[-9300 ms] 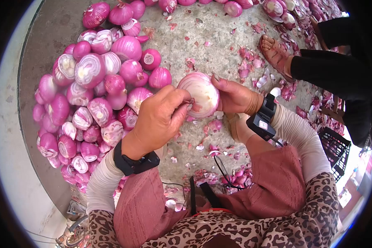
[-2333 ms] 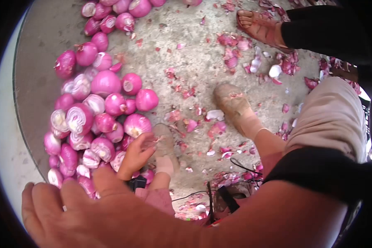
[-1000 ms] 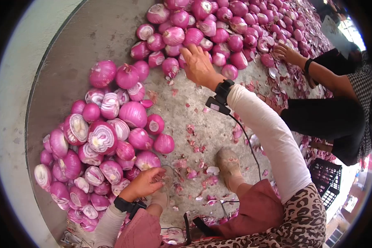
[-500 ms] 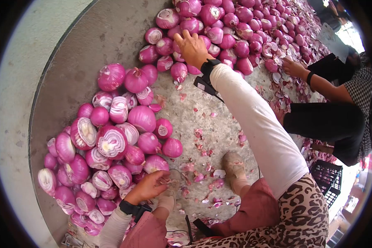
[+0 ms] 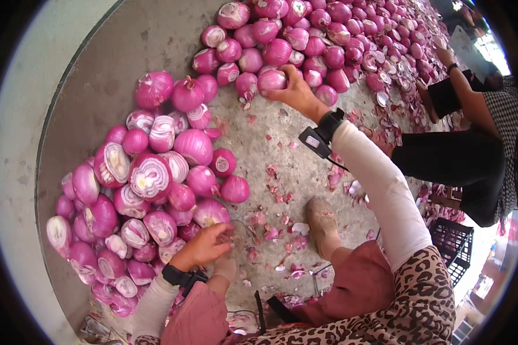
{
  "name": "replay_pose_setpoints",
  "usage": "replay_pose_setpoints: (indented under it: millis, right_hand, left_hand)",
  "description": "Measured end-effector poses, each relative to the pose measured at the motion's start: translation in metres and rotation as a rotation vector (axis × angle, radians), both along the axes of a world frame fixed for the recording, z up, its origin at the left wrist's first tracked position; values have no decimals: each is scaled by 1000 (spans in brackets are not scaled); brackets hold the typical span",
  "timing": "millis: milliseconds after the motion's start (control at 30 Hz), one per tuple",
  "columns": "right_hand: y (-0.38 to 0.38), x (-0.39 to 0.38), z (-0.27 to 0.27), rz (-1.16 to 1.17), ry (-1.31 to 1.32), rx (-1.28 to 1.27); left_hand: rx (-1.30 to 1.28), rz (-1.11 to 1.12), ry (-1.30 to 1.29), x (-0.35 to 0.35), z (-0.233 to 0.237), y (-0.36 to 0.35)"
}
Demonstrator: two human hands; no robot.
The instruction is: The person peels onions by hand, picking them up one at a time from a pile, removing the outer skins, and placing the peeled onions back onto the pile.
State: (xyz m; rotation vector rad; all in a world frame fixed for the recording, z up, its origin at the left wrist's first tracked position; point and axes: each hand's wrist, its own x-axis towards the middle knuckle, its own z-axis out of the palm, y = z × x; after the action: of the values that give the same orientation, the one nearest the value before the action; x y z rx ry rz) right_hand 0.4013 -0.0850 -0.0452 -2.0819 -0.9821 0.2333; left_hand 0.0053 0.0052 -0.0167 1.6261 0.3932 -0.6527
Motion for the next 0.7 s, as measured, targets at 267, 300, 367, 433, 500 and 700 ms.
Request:
replay_pose_setpoints:
  millis: [267, 300, 367, 433, 500, 700]
  right_hand:
    - [-64, -93, 17, 498, 1836, 597]
    - [-68, -106, 27, 492, 1901, 582]
    - [-72, -133, 44, 510, 1711, 516]
    - [-75, -150, 61, 558, 1368, 401]
    - [-80, -162, 59, 673, 987, 414]
    - [-105, -174, 72, 636, 744, 330]
  left_hand:
    - [-376, 286, 91, 37, 31, -1]
    - [-479, 385, 92, 45, 37, -4]
    - [-726, 447, 80, 55, 36, -9]
    - [-969, 509, 49, 58, 39, -18]
    - [-1047, 571, 0, 61, 49, -28]
    - [-674, 660, -157, 63, 65, -44]
